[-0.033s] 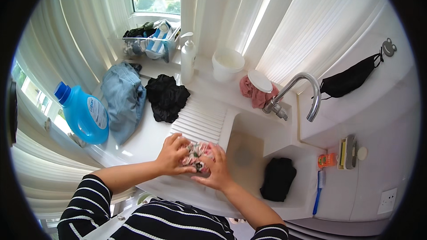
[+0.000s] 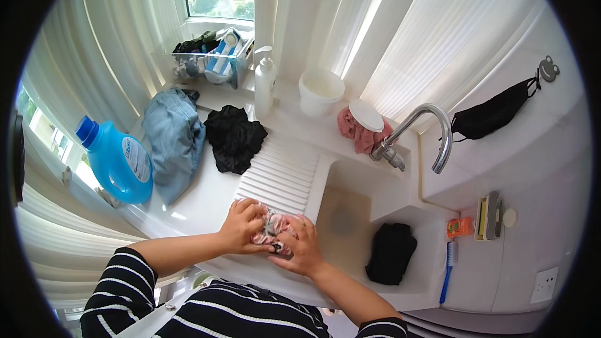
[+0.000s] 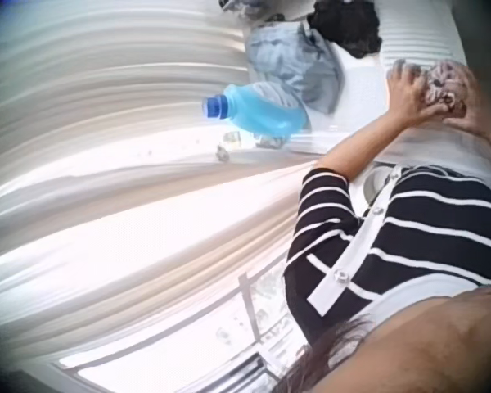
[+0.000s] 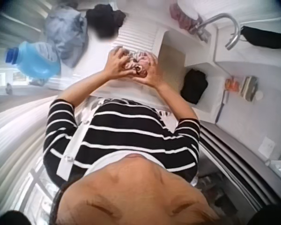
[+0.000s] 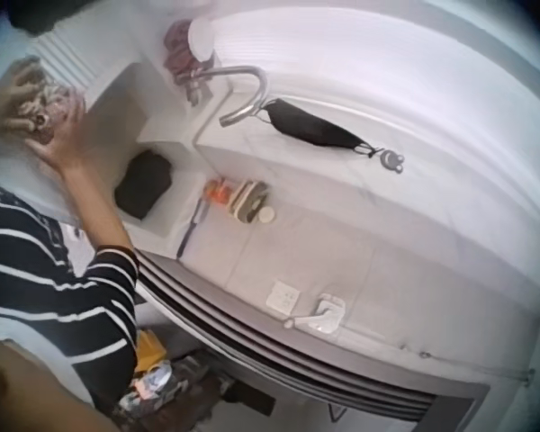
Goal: The person hand washes a floral patterned cloth and a black garment in a sink. They scrub the items against a washboard, apply soap, and rinse them under running water. The person handles the clothes one at a time, wringing out excess water between steps.
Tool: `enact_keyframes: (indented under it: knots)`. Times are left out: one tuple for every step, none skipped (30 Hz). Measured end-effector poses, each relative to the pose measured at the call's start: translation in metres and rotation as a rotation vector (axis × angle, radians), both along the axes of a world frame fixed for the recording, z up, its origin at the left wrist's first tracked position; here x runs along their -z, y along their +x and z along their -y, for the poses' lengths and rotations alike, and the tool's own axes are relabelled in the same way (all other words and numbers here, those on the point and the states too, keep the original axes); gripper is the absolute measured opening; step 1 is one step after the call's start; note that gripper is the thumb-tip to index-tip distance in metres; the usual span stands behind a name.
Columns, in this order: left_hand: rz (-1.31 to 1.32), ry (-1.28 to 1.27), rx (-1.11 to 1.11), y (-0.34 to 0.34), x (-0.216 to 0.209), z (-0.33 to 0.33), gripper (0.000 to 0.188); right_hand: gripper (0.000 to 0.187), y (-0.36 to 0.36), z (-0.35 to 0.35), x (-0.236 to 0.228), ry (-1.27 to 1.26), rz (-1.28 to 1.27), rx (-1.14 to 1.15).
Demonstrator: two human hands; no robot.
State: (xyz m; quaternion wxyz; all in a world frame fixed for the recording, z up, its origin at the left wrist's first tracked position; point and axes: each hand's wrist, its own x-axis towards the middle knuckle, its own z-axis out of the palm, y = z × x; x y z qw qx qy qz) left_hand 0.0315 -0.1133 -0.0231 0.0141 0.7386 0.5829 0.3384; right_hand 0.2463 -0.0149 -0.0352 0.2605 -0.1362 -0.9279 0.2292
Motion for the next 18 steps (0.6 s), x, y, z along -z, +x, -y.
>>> enact_keyframes:
  knots:
    - [-0.104, 0.050, 0.019, 0.002, -0.001, 0.003, 0.050, 0.049, -0.003, 0.008, 0.004, 0.105, -0.051, -0.019]
    - [-0.074, 0.045, 0.003, 0.000, 0.007, -0.011, 0.049, 0.051, -0.014, -0.005, 0.009, 0.097, -0.102, -0.009]
    - [-0.047, 0.029, -0.018, -0.006, 0.017, -0.029, 0.048, 0.052, -0.031, -0.021, 0.017, 0.078, -0.155, -0.003]
    - [-0.004, -0.029, -0.104, -0.016, 0.024, -0.055, 0.048, 0.056, -0.045, -0.045, 0.023, 0.006, -0.040, 0.090]
    - [0.034, -0.081, -0.196, -0.027, 0.026, -0.082, 0.049, 0.060, -0.060, -0.069, 0.024, -0.061, 0.069, 0.175]
    - [0.057, -0.106, -0.306, -0.038, 0.023, -0.107, 0.050, 0.062, -0.080, -0.084, 0.021, -0.046, 0.006, 0.287]
    - [0.081, -0.129, -0.410, -0.041, 0.018, -0.120, 0.051, 0.064, -0.090, -0.090, 0.017, -0.029, -0.056, 0.404]
    - [0.038, -0.117, -0.490, -0.038, 0.012, -0.120, 0.052, 0.065, -0.094, -0.089, 0.015, -0.067, 0.000, 0.460]
    - [-0.001, -0.109, -0.565, -0.032, 0.003, -0.116, 0.053, 0.065, -0.095, -0.087, 0.015, -0.107, 0.061, 0.520]
    - [-0.033, -0.104, -0.635, -0.023, -0.004, -0.109, 0.054, 0.066, -0.092, -0.086, 0.016, -0.147, 0.130, 0.584]
    - [0.090, -0.364, -0.477, -0.020, -0.016, -0.093, 0.057, 0.067, -0.077, -0.080, 0.013, -0.177, 0.107, 0.426]
    - [0.083, -0.238, -0.310, -0.020, -0.005, -0.069, 0.054, 0.068, -0.059, -0.063, 0.004, -0.207, 0.081, 0.260]
    - [0.133, -0.071, -0.144, -0.019, -0.003, -0.049, 0.053, 0.065, -0.043, -0.045, -0.004, -0.151, -0.032, 0.126]
    - [0.085, 0.069, -0.065, -0.015, -0.003, -0.030, 0.047, 0.058, -0.028, -0.030, -0.011, -0.116, -0.047, 0.022]
    - [0.100, 0.063, -0.014, -0.008, 0.000, -0.012, 0.043, 0.053, -0.012, -0.014, -0.004, 0.011, -0.069, -0.037]
    - [0.029, 0.110, 0.022, -0.002, -0.006, -0.002, 0.039, 0.051, -0.009, -0.001, -0.002, 0.140, -0.073, -0.073]
    - [-0.053, 0.139, 0.049, 0.002, -0.004, -0.005, 0.039, 0.051, -0.008, -0.004, 0.010, 0.221, -0.106, -0.102]
    - [-0.035, 0.132, 0.021, 0.000, 0.001, -0.018, 0.037, 0.051, -0.016, -0.015, 0.018, 0.191, -0.157, -0.066]
